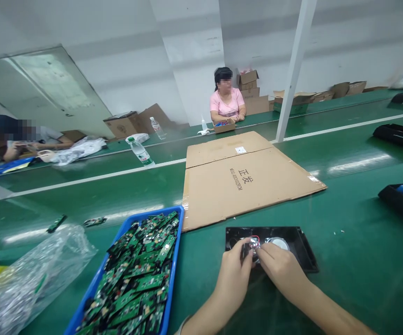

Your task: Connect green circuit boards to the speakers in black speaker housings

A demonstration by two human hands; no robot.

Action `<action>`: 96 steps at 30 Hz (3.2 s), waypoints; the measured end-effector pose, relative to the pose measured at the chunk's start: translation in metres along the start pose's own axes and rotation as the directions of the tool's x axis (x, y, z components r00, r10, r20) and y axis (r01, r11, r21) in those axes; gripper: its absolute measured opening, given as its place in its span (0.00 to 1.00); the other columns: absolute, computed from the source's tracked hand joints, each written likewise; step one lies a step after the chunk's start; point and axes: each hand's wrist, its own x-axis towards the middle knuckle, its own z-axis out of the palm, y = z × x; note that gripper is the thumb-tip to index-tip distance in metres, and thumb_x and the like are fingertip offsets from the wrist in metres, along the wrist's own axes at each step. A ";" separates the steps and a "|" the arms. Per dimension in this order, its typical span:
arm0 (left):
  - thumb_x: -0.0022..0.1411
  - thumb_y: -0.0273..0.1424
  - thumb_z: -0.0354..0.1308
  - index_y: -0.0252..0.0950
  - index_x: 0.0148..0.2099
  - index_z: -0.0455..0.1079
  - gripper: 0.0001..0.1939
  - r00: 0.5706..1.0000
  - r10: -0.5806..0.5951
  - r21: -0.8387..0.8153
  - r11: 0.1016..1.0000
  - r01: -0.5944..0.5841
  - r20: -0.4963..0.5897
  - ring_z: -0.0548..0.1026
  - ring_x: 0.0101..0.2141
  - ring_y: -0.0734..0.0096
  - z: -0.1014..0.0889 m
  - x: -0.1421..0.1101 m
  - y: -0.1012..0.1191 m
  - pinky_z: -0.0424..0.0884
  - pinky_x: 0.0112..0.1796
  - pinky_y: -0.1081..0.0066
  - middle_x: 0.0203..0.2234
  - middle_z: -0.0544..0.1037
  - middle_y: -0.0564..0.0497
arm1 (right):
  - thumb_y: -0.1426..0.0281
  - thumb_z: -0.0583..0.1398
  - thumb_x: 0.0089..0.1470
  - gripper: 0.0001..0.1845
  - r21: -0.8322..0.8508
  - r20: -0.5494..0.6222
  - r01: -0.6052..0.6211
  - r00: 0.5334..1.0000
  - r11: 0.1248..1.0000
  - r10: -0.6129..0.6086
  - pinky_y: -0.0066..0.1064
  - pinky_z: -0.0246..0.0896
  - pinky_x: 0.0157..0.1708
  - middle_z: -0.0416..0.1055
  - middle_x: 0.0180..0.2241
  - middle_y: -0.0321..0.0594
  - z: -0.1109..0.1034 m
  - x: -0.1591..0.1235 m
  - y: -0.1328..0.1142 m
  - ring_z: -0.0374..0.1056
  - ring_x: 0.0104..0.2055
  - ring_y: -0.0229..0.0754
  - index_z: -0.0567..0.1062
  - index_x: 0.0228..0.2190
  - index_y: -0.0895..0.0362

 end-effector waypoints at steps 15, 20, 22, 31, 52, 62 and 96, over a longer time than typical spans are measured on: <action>0.67 0.28 0.47 0.41 0.51 0.70 0.15 0.953 0.217 0.035 0.973 -0.229 0.212 0.78 0.40 0.67 -0.010 0.000 -0.001 0.79 0.40 0.70 0.44 0.78 0.48 | 0.70 0.54 0.58 0.12 0.367 0.359 -0.531 0.838 0.764 0.411 0.28 0.65 0.33 0.75 0.34 0.38 -0.002 -0.010 0.014 0.71 0.34 0.40 0.74 0.42 0.53; 0.66 0.28 0.46 0.41 0.52 0.70 0.17 0.954 0.168 0.078 0.978 -0.192 0.248 0.79 0.36 0.67 -0.013 -0.004 0.011 0.78 0.38 0.70 0.41 0.79 0.48 | 0.67 0.52 0.60 0.13 0.364 0.340 -0.503 0.855 0.784 0.391 0.28 0.64 0.30 0.75 0.34 0.40 -0.004 -0.010 0.014 0.71 0.33 0.41 0.76 0.38 0.55; 0.66 0.28 0.46 0.41 0.51 0.71 0.17 0.960 0.140 0.089 0.982 -0.165 0.243 0.79 0.35 0.67 -0.013 -0.006 0.015 0.78 0.37 0.70 0.40 0.79 0.48 | 0.67 0.52 0.60 0.13 0.384 0.341 -0.493 0.861 0.781 0.377 0.27 0.64 0.28 0.75 0.32 0.39 -0.005 -0.008 0.012 0.70 0.31 0.40 0.76 0.37 0.55; 0.64 0.33 0.50 0.40 0.48 0.71 0.13 0.993 0.083 0.162 0.984 -0.069 -0.080 0.78 0.38 0.63 -0.003 0.000 0.001 0.75 0.43 0.63 0.38 0.80 0.47 | 0.68 0.58 0.57 0.10 0.491 0.427 -0.626 0.779 0.605 0.459 0.26 0.70 0.36 0.72 0.37 0.40 -0.031 0.003 0.033 0.70 0.35 0.38 0.75 0.40 0.55; 0.65 0.33 0.48 0.39 0.49 0.69 0.13 0.995 0.063 0.066 0.995 -0.068 0.084 0.78 0.35 0.67 -0.001 -0.004 0.011 0.77 0.40 0.67 0.37 0.79 0.48 | 0.66 0.56 0.59 0.07 0.479 0.339 -0.598 0.801 0.642 0.493 0.25 0.58 0.24 0.67 0.28 0.35 -0.017 0.009 0.009 0.62 0.26 0.36 0.71 0.37 0.55; 0.65 0.34 0.50 0.39 0.47 0.70 0.11 0.996 0.062 0.011 0.998 -0.062 0.064 0.77 0.33 0.69 -0.003 -0.001 0.002 0.77 0.36 0.69 0.34 0.78 0.51 | 0.66 0.52 0.62 0.11 0.387 0.360 -0.564 0.821 0.729 0.444 0.27 0.59 0.27 0.68 0.29 0.36 -0.018 0.002 0.010 0.64 0.29 0.38 0.72 0.35 0.54; 0.65 0.33 0.47 0.39 0.40 0.59 0.04 0.993 0.011 0.193 0.981 0.012 -0.116 0.75 0.31 0.62 0.004 -0.001 -0.003 0.66 0.33 0.68 0.30 0.77 0.47 | 0.75 0.48 0.66 0.13 0.157 0.010 -0.054 0.999 0.986 0.054 0.29 0.55 0.28 0.67 0.27 0.39 -0.006 -0.001 0.007 0.62 0.28 0.37 0.71 0.33 0.60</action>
